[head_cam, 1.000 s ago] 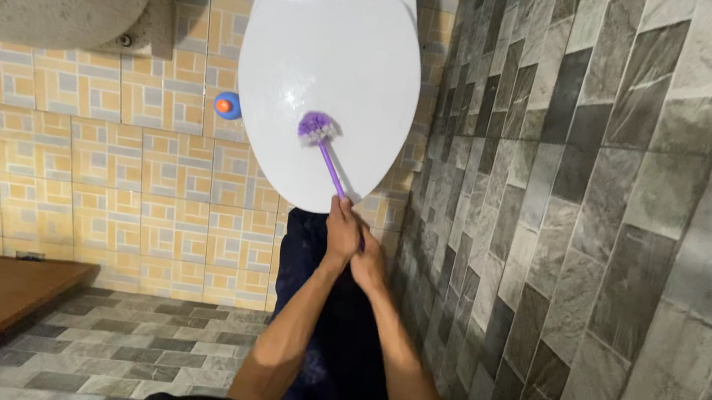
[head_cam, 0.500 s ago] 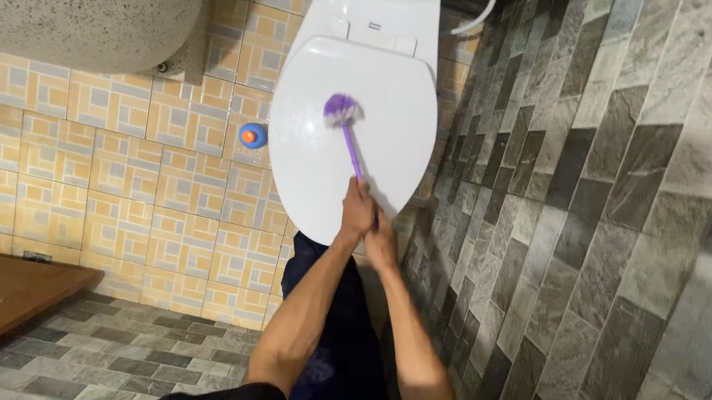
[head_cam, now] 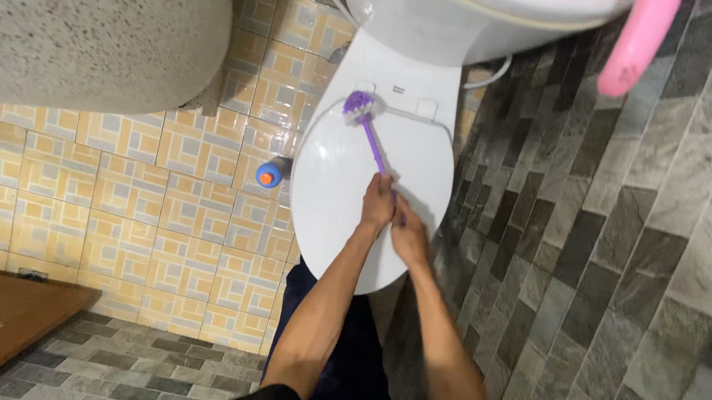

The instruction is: The person cleans the toilet seat and lid using a purple toilet brush and a handheld bidet sprayer. They scrub the surfaces and rinse them with water, then wipe the seat with their hand. Finally, they flush the toilet and place a pink scoop and a green basket on the tank.

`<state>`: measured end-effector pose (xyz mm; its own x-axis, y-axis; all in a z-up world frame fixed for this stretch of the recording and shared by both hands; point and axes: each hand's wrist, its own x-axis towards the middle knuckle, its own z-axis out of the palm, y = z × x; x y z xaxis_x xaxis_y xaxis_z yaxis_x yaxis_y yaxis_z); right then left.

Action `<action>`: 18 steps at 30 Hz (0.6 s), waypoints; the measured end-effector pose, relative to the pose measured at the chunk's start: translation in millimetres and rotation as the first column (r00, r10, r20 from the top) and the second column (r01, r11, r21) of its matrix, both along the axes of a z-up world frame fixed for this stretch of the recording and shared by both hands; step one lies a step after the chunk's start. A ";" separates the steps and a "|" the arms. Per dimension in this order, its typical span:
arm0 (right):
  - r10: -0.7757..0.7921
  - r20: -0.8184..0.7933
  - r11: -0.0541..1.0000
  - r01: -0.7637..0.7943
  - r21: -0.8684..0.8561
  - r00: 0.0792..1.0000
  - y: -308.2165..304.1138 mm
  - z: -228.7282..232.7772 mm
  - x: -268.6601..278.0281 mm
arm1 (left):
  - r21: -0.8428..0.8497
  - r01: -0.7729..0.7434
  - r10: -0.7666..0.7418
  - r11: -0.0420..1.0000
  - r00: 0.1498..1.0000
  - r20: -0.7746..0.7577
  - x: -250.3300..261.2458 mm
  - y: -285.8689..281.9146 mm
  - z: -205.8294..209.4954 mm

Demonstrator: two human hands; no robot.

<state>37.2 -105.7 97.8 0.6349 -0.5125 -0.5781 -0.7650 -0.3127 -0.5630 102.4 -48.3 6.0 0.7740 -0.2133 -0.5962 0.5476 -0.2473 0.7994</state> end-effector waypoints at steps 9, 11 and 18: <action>0.386 -0.013 0.869 -0.368 -0.332 0.922 -65.5 78.9 117.2 | -0.325 -0.360 0.222 0.875 0.893 -0.391 82.3 -66.2 24.9; 0.491 -0.078 0.790 -0.482 -0.380 0.867 -70.0 81.2 139.8 | -0.439 -0.468 0.309 0.767 0.869 -0.386 87.2 -70.4 21.0; 0.595 -0.182 0.723 -0.620 -0.305 0.783 -76.7 102.1 175.9 | -0.295 -0.599 0.449 0.744 0.776 -0.443 94.9 -85.5 6.5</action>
